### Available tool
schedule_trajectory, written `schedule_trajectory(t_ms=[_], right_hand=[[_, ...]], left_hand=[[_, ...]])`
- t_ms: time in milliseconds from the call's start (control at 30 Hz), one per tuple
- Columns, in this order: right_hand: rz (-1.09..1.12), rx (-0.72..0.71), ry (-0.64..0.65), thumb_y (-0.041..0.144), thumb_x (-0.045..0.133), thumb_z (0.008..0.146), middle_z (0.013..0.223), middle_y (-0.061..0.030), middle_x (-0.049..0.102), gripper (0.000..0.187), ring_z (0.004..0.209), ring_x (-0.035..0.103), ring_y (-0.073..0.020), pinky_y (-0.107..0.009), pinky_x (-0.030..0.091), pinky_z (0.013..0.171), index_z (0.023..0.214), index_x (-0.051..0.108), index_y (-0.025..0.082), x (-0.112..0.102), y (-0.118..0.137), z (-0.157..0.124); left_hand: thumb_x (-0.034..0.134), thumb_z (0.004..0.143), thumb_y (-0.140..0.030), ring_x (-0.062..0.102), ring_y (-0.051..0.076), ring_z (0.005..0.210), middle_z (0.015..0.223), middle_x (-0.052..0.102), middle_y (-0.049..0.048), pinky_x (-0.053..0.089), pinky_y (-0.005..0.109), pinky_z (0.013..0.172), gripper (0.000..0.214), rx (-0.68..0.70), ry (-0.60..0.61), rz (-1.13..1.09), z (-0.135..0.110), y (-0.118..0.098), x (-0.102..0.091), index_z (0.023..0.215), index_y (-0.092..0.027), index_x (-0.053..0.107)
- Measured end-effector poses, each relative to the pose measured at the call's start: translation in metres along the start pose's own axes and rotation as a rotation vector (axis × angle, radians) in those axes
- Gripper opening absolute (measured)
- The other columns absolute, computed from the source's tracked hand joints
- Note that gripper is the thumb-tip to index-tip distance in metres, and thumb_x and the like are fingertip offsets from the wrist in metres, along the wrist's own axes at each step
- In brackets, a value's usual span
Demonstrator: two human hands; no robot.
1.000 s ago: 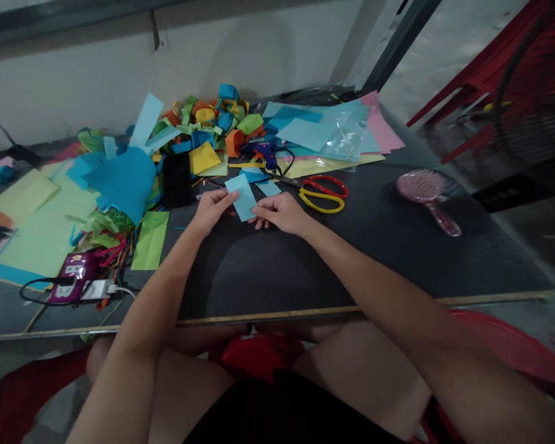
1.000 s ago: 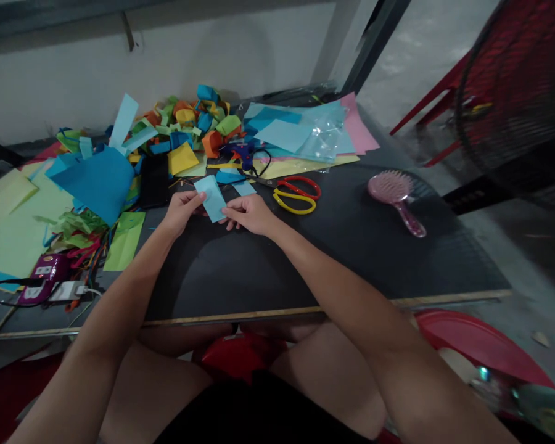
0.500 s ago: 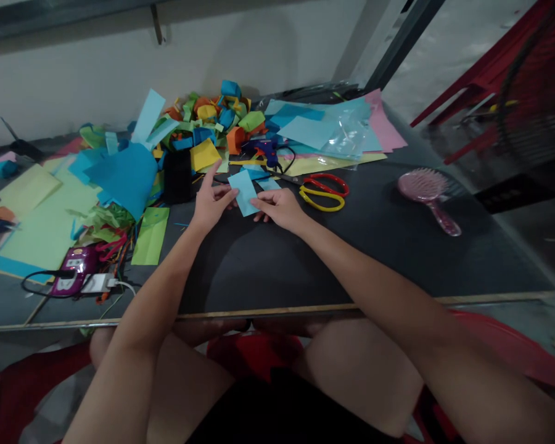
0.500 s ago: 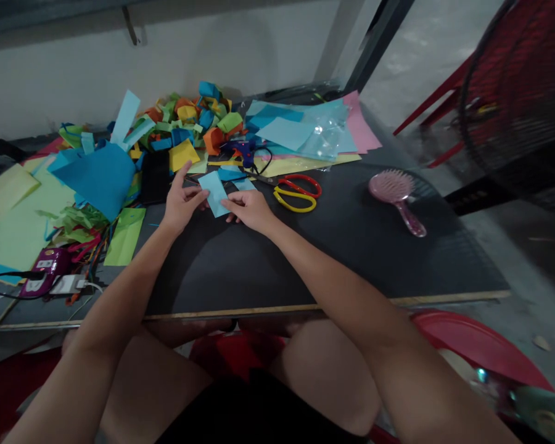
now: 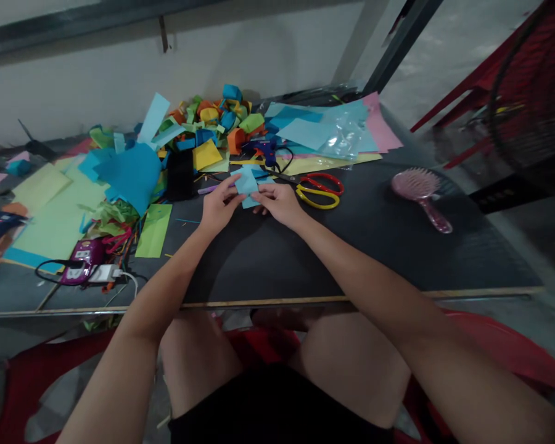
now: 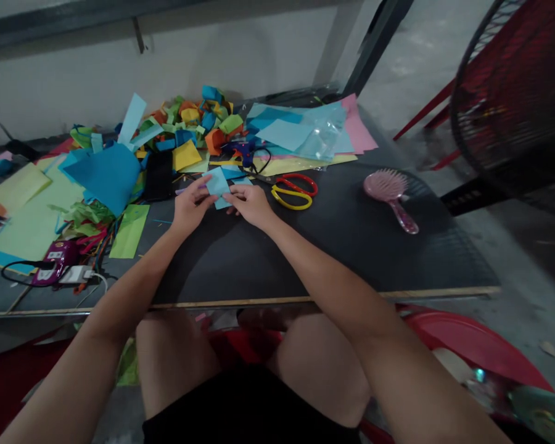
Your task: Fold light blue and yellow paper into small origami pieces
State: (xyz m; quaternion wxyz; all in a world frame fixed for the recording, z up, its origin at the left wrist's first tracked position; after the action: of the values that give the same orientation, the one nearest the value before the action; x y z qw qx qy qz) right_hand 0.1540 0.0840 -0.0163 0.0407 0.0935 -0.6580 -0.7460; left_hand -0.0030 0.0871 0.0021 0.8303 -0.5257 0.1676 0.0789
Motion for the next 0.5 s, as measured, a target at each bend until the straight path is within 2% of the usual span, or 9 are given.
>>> schedule_trajectory(t_ms=[167, 300, 367, 500], right_hand=[[-0.127, -0.084, -0.048, 0.062, 0.067, 0.076, 0.076, -0.0047, 0.072, 0.044, 0.066, 0.069, -0.0184, -0.026, 0.048, 0.051, 0.08, 0.072, 0.018, -0.005, 0.004, 0.0], [-0.305, -0.165, -0.122, 0.056, 0.063, 0.082, 0.071, -0.0035, 0.069, 0.038, 0.066, 0.065, -0.0185, -0.03, 0.049, 0.062, 0.08, 0.073, 0.02, -0.01, 0.012, -0.003], [-0.36, -0.19, -0.17, 0.055, 0.063, 0.083, 0.075, -0.0039, 0.071, 0.036, 0.069, 0.064, -0.0193, -0.032, 0.05, 0.068, 0.082, 0.074, 0.021, -0.012, 0.017, -0.005], [-0.317, -0.207, -0.225, 0.057, 0.064, 0.082, 0.09, -0.006, 0.074, 0.038, 0.08, 0.066, -0.0212, -0.034, 0.052, 0.075, 0.091, 0.074, 0.022, -0.012, 0.023, -0.01]], left_hand=[[0.077, 0.077, -0.027, 0.068, 0.014, 0.075, 0.086, 0.076, 0.0027, 0.055, 0.026, 0.073, 0.043, -0.08, -0.039, -0.033, 0.005, 0.01, -0.002, 0.119, -0.02, 0.07], [0.078, 0.076, -0.026, 0.067, 0.014, 0.076, 0.086, 0.076, 0.0034, 0.053, 0.025, 0.069, 0.028, -0.056, -0.09, 0.017, 0.005, 0.002, -0.005, 0.104, -0.02, 0.077], [0.077, 0.078, -0.026, 0.068, 0.014, 0.076, 0.087, 0.077, 0.0036, 0.052, 0.025, 0.069, 0.021, -0.03, -0.104, 0.05, 0.004, -0.004, -0.005, 0.098, -0.022, 0.079], [0.075, 0.08, -0.028, 0.066, 0.014, 0.079, 0.086, 0.076, 0.0031, 0.048, 0.024, 0.067, 0.011, 0.012, -0.145, 0.088, 0.004, -0.01, -0.01, 0.09, -0.024, 0.08]])
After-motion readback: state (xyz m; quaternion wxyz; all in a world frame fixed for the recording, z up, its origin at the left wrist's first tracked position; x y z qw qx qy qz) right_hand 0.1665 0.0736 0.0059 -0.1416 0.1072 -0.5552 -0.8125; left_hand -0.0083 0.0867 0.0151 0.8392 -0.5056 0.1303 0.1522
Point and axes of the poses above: each hand's wrist, its own z-axis towards the middle knuckle, its own x-axis out of the palm, y = z × x, the point moved 7 cm from there along z, towards the middle knuckle
